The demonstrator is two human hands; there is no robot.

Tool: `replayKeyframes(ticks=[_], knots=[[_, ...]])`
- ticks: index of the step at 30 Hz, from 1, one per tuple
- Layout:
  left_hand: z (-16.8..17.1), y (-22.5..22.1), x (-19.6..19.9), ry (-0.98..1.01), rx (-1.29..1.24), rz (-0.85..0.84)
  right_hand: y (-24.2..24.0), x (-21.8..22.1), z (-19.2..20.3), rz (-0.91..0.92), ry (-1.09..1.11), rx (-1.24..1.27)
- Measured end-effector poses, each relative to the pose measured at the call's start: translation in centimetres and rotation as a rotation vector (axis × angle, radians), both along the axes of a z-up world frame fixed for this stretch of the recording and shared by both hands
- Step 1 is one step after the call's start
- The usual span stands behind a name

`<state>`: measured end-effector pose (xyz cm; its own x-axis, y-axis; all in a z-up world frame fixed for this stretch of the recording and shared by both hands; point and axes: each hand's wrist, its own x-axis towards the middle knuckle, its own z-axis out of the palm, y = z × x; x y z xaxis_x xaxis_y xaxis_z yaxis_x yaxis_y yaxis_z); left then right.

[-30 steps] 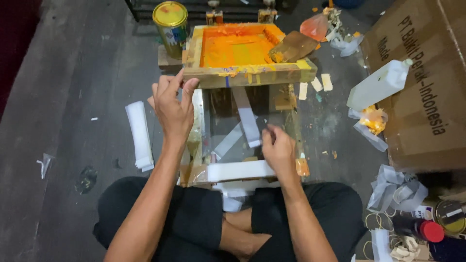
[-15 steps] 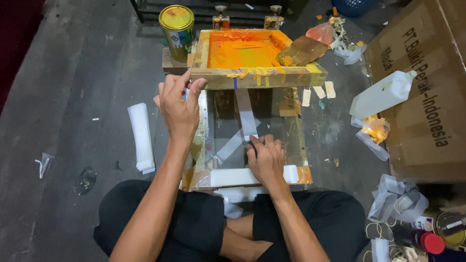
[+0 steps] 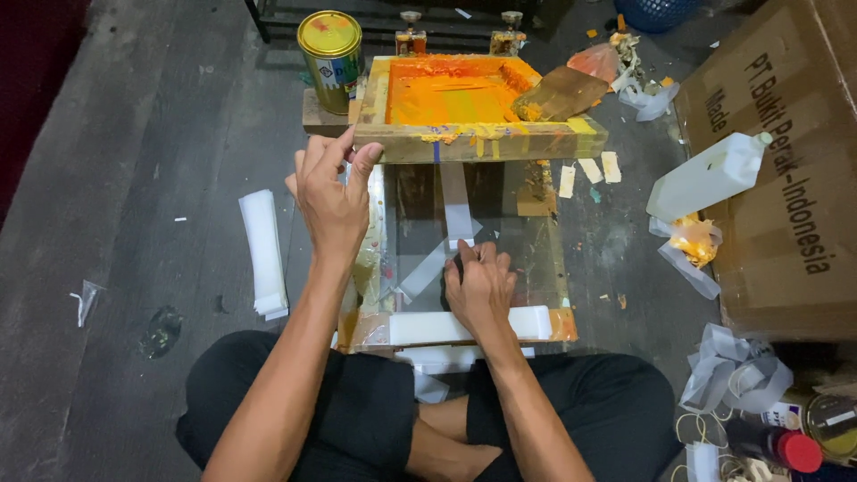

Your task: Manually screen printing orange ink onto small white labels using a screen frame and a squeegee.

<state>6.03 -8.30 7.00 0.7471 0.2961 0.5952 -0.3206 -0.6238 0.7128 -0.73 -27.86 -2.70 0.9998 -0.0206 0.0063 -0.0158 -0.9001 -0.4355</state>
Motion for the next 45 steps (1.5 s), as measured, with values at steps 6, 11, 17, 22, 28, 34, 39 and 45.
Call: replayKeyframes(ticks=[6, 11, 17, 22, 28, 34, 39, 45], knots=[[0.0, 0.1, -0.2, 0.006, 0.001, -0.005, 0.3, 0.1, 0.1, -0.011, 0.024, -0.022], [-0.1, 0.1, -0.2, 0.0, 0.002, -0.001, 0.5, 0.1, -0.1, -0.022, 0.035, 0.015], [-0.1, 0.1, -0.2, 0.006, 0.007, -0.001, 0.7, 0.2, 0.2, -0.032, 0.042, 0.021], [-0.1, 0.2, -0.1, 0.012, 0.003, 0.0, 1.0, 0.3, 0.2, -0.044, 0.05, 0.022], [-0.1, 0.3, -0.1, 0.017, 0.012, -0.005, 1.0, 0.2, 0.6, -0.046, 0.061, 0.018], [0.1, 0.2, -0.3, 0.034, 0.002, 0.005, 0.8, 0.4, 0.0, -0.039, 0.065, 0.017], [0.3, 0.2, -0.3, 0.036, -0.001, -0.004, 1.0, 0.2, 1.2, -0.043, 0.091, 0.015], [0.1, 0.3, -0.2, 0.033, 0.01, -0.002, 0.7, 0.3, 0.9, -0.046, 0.113, 0.038]])
